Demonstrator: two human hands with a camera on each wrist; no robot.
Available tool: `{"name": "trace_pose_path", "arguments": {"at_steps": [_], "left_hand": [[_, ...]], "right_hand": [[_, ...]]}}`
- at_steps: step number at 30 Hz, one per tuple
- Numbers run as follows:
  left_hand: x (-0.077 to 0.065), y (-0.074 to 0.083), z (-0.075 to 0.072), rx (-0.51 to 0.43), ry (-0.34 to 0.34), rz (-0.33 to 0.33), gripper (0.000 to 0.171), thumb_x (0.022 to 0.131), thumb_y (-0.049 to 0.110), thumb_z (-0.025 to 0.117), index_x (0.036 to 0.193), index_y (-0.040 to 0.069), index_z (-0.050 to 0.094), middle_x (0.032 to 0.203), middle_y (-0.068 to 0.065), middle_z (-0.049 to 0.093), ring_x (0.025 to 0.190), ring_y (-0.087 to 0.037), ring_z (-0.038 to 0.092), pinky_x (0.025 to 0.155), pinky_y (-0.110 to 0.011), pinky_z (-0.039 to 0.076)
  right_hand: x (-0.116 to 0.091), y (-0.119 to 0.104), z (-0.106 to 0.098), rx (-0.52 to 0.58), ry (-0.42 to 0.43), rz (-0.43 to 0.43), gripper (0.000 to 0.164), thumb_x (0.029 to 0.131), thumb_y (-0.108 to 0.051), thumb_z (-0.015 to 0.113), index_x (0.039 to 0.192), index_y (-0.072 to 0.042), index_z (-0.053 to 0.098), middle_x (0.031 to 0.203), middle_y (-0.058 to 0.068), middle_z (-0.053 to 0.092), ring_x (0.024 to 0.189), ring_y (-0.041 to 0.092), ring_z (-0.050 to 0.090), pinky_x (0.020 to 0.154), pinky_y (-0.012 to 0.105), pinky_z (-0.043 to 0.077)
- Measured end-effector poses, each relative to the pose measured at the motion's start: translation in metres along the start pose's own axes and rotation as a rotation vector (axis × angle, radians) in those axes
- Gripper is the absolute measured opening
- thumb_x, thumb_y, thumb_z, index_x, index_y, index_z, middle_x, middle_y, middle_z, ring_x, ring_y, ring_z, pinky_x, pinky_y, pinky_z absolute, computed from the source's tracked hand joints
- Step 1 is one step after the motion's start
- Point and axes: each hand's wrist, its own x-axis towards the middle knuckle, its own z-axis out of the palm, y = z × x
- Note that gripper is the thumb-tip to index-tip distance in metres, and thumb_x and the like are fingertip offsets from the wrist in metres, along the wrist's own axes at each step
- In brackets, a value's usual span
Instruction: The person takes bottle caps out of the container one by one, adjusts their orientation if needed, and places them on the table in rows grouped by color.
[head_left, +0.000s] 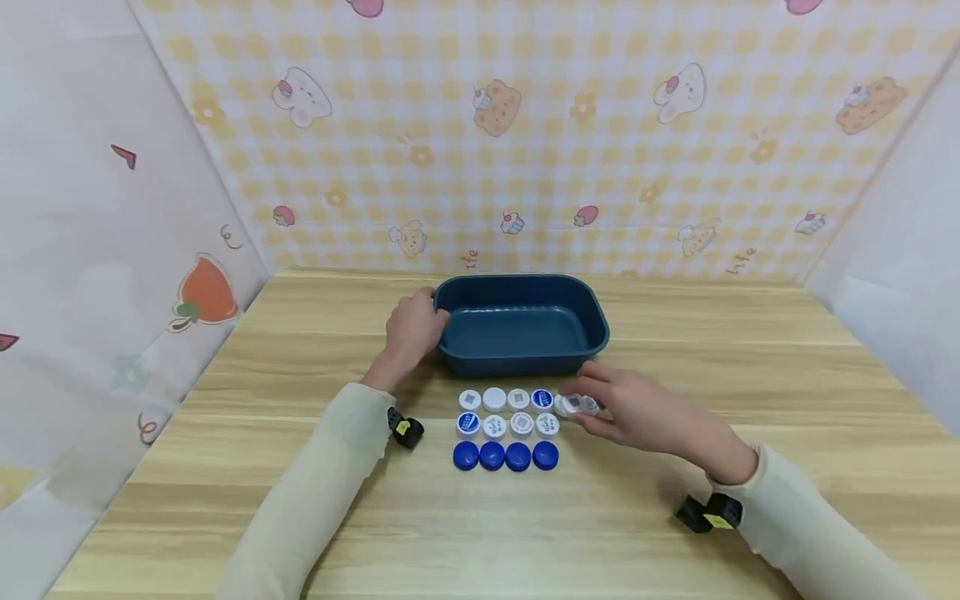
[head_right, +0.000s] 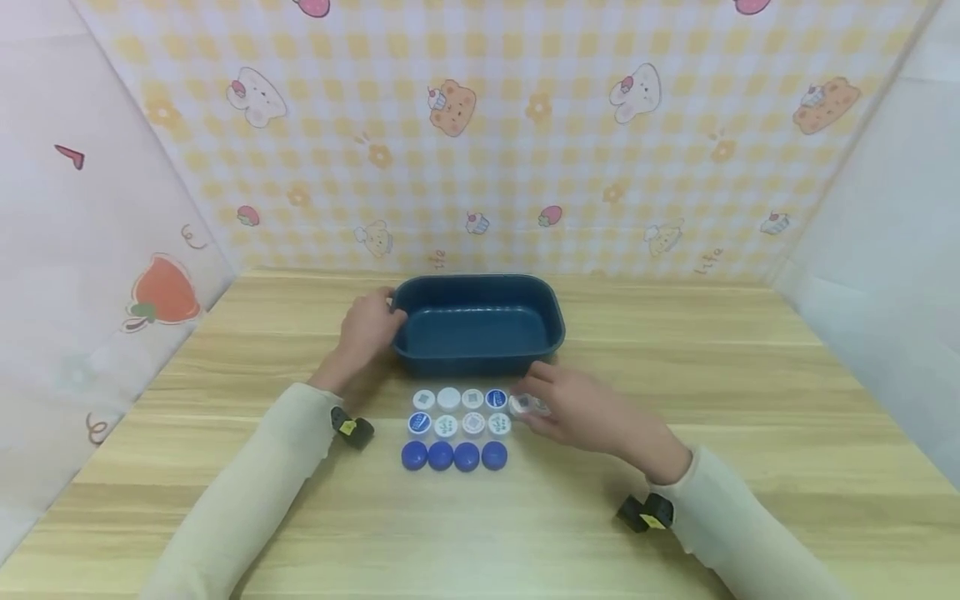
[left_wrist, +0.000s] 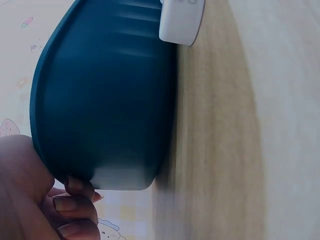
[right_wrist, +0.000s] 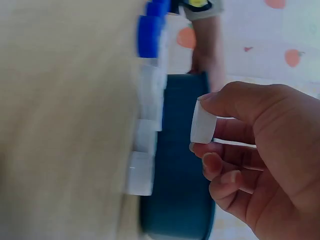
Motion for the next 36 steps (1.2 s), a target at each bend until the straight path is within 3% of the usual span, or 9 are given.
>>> {"name": "trace_pose_path", "arguments": {"at_steps": [12,23,36], "left_hand": [[0.002,0.002,-0.002,-0.012,-0.014,-0.001,0.043,0.097,0.018,0.051,0.136,0.0,0.047,0.105,-0.019,0.063,0.064,-0.023,0.061,0.051,-0.027,0.046],[0.001,0.002,-0.002,-0.016,-0.023,-0.009,0.043,0.098,0.018,0.051,0.136,0.0,0.047,0.109,-0.019,0.063,0.066,-0.023,0.061,0.051,-0.027,0.046],[0.0,0.001,-0.001,-0.002,-0.016,-0.01,0.043,0.097,0.018,0.051,0.136,0.0,0.047,0.111,-0.02,0.063,0.068,-0.024,0.062,0.053,-0.027,0.047]], "right_hand": [[-0.018,-0.004,0.013,-0.065,0.055,-0.009,0.032,0.082,-0.022,0.075,0.111,-0.012,0.065,0.101,-0.004,0.058,0.075,0.006,0.057,0.064,0.021,0.05],[-0.019,-0.003,0.018,-0.017,-0.046,0.035,0.022,0.085,-0.02,0.074,0.105,-0.017,0.068,0.098,-0.006,0.06,0.072,0.003,0.054,0.063,0.02,0.048],[-0.017,-0.002,0.021,-0.045,0.021,0.006,0.016,0.082,-0.018,0.075,0.098,-0.019,0.07,0.095,-0.008,0.059,0.081,0.006,0.059,0.069,0.025,0.051]]}}
